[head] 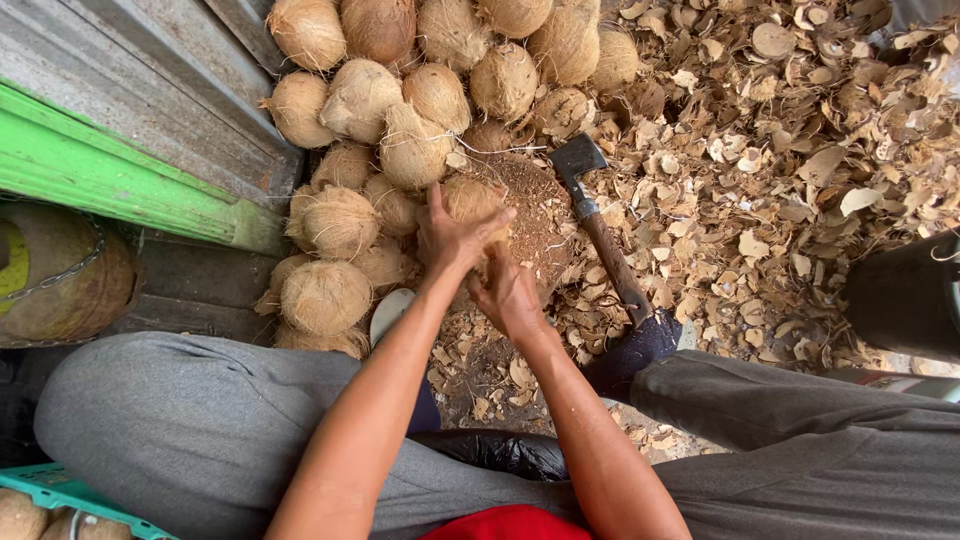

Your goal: The person sits on the ground and uses a long-handled metal tool to repeatedly strike and peel the husk off a coconut. The person rotates the coconut with one hand while striking with the other, removing fibrous husk material that falls to the floor.

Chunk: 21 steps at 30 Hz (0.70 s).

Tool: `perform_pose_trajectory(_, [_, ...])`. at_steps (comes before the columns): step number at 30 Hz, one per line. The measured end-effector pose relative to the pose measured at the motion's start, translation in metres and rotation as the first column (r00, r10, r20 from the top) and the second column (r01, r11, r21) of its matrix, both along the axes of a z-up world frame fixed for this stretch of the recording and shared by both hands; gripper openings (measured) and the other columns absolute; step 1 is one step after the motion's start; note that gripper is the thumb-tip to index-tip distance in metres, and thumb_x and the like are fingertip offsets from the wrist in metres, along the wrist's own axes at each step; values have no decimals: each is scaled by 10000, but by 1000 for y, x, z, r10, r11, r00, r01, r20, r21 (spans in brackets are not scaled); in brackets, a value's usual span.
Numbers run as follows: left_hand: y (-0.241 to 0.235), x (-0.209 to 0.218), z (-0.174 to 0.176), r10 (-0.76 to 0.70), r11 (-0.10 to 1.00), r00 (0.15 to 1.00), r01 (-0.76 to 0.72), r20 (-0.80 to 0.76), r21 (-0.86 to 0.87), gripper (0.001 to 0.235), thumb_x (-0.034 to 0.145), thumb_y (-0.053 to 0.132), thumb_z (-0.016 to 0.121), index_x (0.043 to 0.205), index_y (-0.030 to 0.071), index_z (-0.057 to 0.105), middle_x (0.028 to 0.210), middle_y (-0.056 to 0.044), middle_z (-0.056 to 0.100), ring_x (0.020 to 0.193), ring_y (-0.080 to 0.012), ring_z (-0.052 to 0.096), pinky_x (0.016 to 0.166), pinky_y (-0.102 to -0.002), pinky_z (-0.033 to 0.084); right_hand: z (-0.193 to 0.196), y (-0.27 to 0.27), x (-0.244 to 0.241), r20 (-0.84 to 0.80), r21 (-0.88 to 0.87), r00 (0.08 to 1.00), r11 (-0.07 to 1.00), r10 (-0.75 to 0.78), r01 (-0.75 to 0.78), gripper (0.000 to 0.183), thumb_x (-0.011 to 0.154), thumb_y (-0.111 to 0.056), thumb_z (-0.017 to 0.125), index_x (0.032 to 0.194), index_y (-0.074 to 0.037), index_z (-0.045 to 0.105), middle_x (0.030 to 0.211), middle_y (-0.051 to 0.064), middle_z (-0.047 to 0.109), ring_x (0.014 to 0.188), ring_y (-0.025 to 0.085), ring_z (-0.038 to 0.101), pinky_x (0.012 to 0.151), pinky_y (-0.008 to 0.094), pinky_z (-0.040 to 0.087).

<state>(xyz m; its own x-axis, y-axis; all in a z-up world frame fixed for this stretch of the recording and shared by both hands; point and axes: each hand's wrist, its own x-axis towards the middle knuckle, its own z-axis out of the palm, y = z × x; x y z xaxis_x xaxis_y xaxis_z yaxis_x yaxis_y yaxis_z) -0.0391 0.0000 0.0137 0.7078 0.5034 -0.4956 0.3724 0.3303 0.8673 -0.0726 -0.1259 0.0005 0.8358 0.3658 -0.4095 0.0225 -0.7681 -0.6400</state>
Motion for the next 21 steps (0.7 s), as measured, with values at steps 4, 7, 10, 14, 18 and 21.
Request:
perform_pose_trajectory(4, [-18, 6, -9, -73, 763, 950, 248, -302, 597, 1032, 590, 498, 965, 1442, 178, 479, 1483, -215, 451, 1322, -384, 506, 1030, -599, 478, -18, -8, 5, 142, 247, 989, 966, 37, -72, 605, 956, -135, 659, 1462, 83, 409, 1023, 306, 702, 750, 312, 718, 671, 416, 653])
perform_pose_trajectory(7, [-14, 9, -11, -157, 692, 935, 333, -316, 640, 1045, 588, 520, 970, 1444, 170, 482, 1469, -226, 447, 1324, -397, 514, 1047, -618, 455, -20, -22, 7, 7, 153, 999, 988, 35, -35, 570, 962, -131, 605, 1477, 32, 426, 1038, 292, 734, 791, 338, 760, 738, 410, 665])
perform_pose_trajectory(10, [-8, 21, -5, -259, 562, 909, 417, -327, 714, 1162, 544, 528, 1006, 1486, 170, 429, 1444, -260, 402, 1309, -430, 466, 1031, -633, 413, -3, -42, 12, 80, 171, 995, 982, 61, -74, 538, 979, -156, 640, 1446, 49, 472, 1135, 306, 701, 897, 343, 753, 810, 430, 634])
perform_pose_trajectory(14, [16, 18, 2, -455, 531, 832, 540, -318, 653, 1141, 527, 586, 942, 1462, 136, 469, 1397, -192, 520, 1285, -369, 544, 1042, -559, 475, 36, -95, 11, -194, 308, 980, 946, -44, 103, 485, 1056, -263, 531, 1452, 9, 461, 1053, 163, 778, 803, 221, 787, 835, 360, 628])
perform_pose_trajectory(18, [34, 17, -3, -482, 563, 841, 514, -248, 648, 1044, 566, 655, 865, 1419, 127, 577, 1322, -137, 665, 1269, -310, 642, 1113, -492, 514, 91, -148, 18, -207, 119, 970, 981, -125, 152, 399, 954, -149, 641, 1323, -7, 587, 957, 132, 757, 798, 225, 754, 762, 352, 655])
perform_pose_trajectory(21, [40, 18, -7, -459, 674, 872, 468, -172, 572, 1123, 586, 633, 898, 1471, 91, 472, 1439, -206, 493, 1299, -347, 545, 1071, -541, 458, 158, -208, 19, -133, 226, 955, 931, -263, 288, 172, 983, -122, 635, 1083, 16, 662, 955, 140, 733, 825, 231, 736, 764, 335, 674])
